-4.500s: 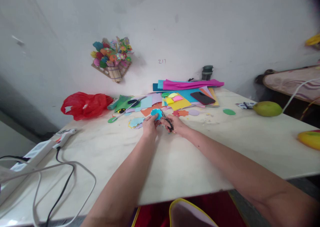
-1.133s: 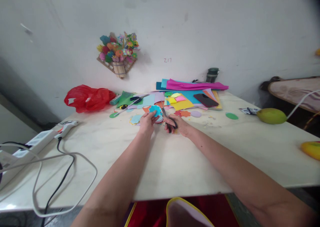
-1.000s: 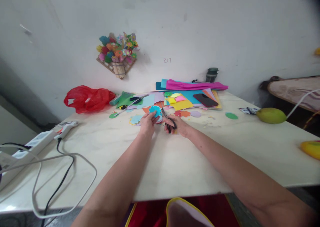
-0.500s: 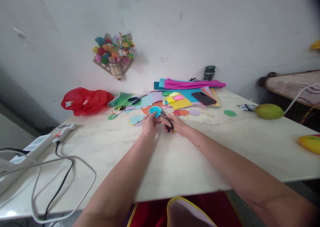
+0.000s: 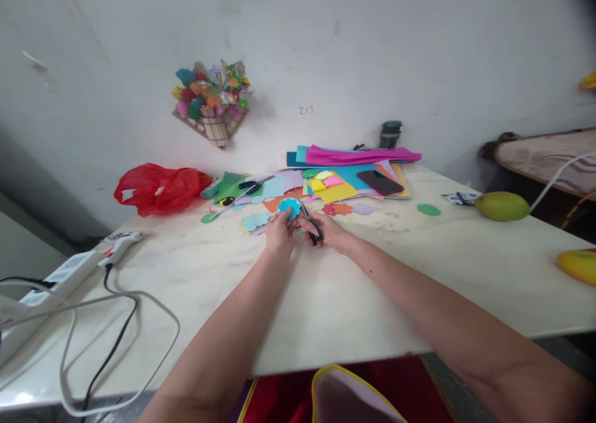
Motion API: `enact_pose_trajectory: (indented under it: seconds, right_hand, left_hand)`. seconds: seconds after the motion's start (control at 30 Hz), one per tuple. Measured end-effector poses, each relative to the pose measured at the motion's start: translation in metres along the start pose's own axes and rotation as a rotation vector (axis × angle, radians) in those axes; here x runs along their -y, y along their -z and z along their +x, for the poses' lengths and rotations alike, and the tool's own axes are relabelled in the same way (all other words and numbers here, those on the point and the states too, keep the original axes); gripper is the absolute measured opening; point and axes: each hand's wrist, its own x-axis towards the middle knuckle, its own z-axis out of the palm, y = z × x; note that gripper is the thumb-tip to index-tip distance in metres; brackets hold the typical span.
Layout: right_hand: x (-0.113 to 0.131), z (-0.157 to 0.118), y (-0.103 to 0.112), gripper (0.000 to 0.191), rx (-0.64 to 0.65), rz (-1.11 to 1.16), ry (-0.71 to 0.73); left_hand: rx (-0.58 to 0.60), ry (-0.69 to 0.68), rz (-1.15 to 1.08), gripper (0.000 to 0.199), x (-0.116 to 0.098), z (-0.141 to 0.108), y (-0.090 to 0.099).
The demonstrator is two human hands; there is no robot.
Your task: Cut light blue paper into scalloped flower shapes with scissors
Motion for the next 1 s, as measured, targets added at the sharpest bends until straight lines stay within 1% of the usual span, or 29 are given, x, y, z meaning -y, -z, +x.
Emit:
enact_pose_trajectory:
  seconds: [0.17,0.43,0.73,1.0]
  right_hand:
    - [-0.0006,0.0005,-0.0006,0.032,-0.001,-0.002,0.001]
    - [0.0049,-0.0012,-0.0041,0.026,-0.026,-0.027,-0.033]
    - [0.0044,-0.0001,-0.003,0.026,-0.023,-0.031,-0.035]
    - [0.0007,0.001,0.0048,0.027,0.03,-0.018,-0.024]
  left_hand:
    - [0.005,0.026,-0.055,0.014,-0.0008,-0.0015,-0.0018]
    - [0.019,0.003,-0.094,0.017,0.0013,-0.0016,-0.0024]
    - [-0.022,0.027,-0.102,0.014,0.0001,-0.0002,-0.0019]
    - [0.044,0.027,-0.093,0.012,-0.0021,0.0003,0.0003]
